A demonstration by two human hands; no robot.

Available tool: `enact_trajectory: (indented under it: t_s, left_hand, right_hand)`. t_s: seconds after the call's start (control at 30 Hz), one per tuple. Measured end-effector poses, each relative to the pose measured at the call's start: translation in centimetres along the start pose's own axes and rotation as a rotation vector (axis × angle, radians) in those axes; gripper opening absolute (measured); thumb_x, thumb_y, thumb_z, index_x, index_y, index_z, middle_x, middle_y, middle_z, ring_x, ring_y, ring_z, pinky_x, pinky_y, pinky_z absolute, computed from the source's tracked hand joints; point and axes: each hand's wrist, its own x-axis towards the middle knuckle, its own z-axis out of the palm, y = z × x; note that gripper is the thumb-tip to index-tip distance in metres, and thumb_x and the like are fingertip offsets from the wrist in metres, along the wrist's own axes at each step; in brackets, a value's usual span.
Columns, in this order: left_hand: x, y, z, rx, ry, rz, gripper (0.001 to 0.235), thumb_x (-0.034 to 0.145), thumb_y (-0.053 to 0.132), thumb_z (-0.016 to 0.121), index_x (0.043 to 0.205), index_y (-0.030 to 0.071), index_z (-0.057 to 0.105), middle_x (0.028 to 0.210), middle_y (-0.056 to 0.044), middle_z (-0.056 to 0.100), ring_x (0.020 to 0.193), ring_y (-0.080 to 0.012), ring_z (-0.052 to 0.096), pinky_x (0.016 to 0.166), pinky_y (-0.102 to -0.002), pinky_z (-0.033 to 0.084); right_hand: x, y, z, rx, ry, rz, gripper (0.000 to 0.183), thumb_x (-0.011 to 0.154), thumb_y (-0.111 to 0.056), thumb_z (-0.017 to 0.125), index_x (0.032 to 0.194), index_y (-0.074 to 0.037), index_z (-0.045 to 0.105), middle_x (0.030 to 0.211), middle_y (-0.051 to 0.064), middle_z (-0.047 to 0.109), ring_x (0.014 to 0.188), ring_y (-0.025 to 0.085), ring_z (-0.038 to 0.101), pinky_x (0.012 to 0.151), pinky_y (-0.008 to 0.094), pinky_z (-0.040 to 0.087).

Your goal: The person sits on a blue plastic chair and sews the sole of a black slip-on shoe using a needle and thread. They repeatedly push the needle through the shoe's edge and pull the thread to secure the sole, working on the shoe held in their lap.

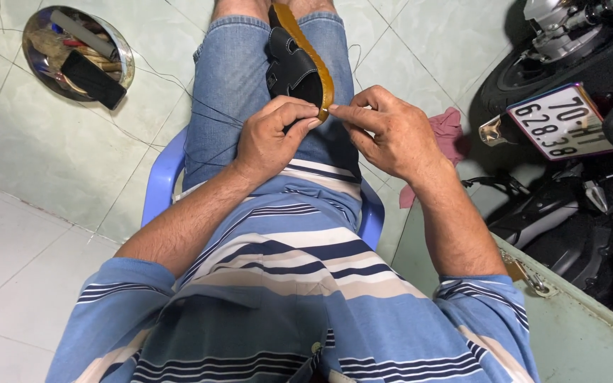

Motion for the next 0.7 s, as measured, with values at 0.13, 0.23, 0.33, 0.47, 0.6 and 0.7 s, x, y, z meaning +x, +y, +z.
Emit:
enact_trajectory:
  t_s: [0.13, 0.23, 0.33, 0.47, 0.6, 0.7]
  left_hand:
    - [0.1, 0.1, 0.2, -0.004, -0.01, -0.007, 0.007, 0.085, 0.006, 0.065, 0.092, 0.008, 0.068, 0.086, -0.007, 0.066, 0.08, -0.0253, 0.066, 0.069, -0.032, 0.052]
    - [0.2, 0.0, 0.2, 0.005, -0.021, -0.015, 0.007, 0.086, 0.007, 0.064, 0.092, 0.009, 0.068, 0.087, -0.007, 0.066, 0.082, -0.0248, 0.066, 0.069, -0.032, 0.052]
    - [0.1, 0.1, 0.2, 0.009, -0.023, -0.015, 0.007, 0.086, 0.007, 0.064, 0.092, 0.009, 0.067, 0.087, -0.007, 0.065, 0.082, -0.0255, 0.066, 0.069, -0.033, 0.052]
    - [-0.1, -0.7, 1.1, 0.02, 0.012, 0.018, 0.008, 0.084, 0.008, 0.066, 0.092, 0.01, 0.069, 0.085, -0.004, 0.066, 0.083, -0.0239, 0.066, 0.07, -0.031, 0.053]
    - [-0.8, -1.7, 3.0, 0.107, 0.085, 0.073, 0.01, 0.084, 0.009, 0.066, 0.093, 0.012, 0.07, 0.089, -0.004, 0.066, 0.087, -0.0236, 0.065, 0.071, -0.031, 0.054]
    - [-0.9, -2.4, 3.7, 0.131, 0.11, 0.111, 0.011, 0.083, 0.009, 0.066, 0.093, 0.012, 0.07, 0.089, -0.004, 0.067, 0.087, -0.0241, 0.065, 0.07, -0.032, 0.054]
  right_hand:
    - [0.0, 0.0, -0.1, 0.009, -0.007, 0.002, 0.025, 0.078, -0.001, 0.063, 0.098, -0.012, 0.072, 0.081, 0.007, 0.059, 0.055, 0.019, 0.056, 0.048, 0.027, 0.046]
    - [0.0, 0.4, 0.1, 0.016, -0.003, 0.015, 0.026, 0.077, -0.001, 0.063, 0.098, -0.012, 0.072, 0.081, 0.007, 0.059, 0.055, 0.018, 0.055, 0.047, 0.026, 0.046]
    - [0.0, 0.6, 0.4, 0.029, 0.003, 0.023, 0.027, 0.076, 0.0, 0.063, 0.098, -0.012, 0.072, 0.08, 0.007, 0.059, 0.055, 0.018, 0.055, 0.047, 0.025, 0.045]
    - [0.1, -0.9, -0.5, -0.123, -0.025, -0.007, 0.028, 0.074, -0.002, 0.064, 0.098, -0.013, 0.072, 0.081, 0.008, 0.06, 0.058, 0.023, 0.059, 0.051, 0.031, 0.049]
    - [0.2, -1.6, -0.5, -0.401, -0.044, 0.007, 0.031, 0.072, -0.006, 0.065, 0.099, -0.019, 0.072, 0.078, 0.003, 0.058, 0.054, 0.016, 0.058, 0.048, 0.026, 0.049]
    - [0.1, -1.1, -0.2, -0.428, -0.033, 0.006, 0.03, 0.073, -0.006, 0.063, 0.098, -0.019, 0.072, 0.076, 0.002, 0.058, 0.054, 0.015, 0.059, 0.047, 0.025, 0.049]
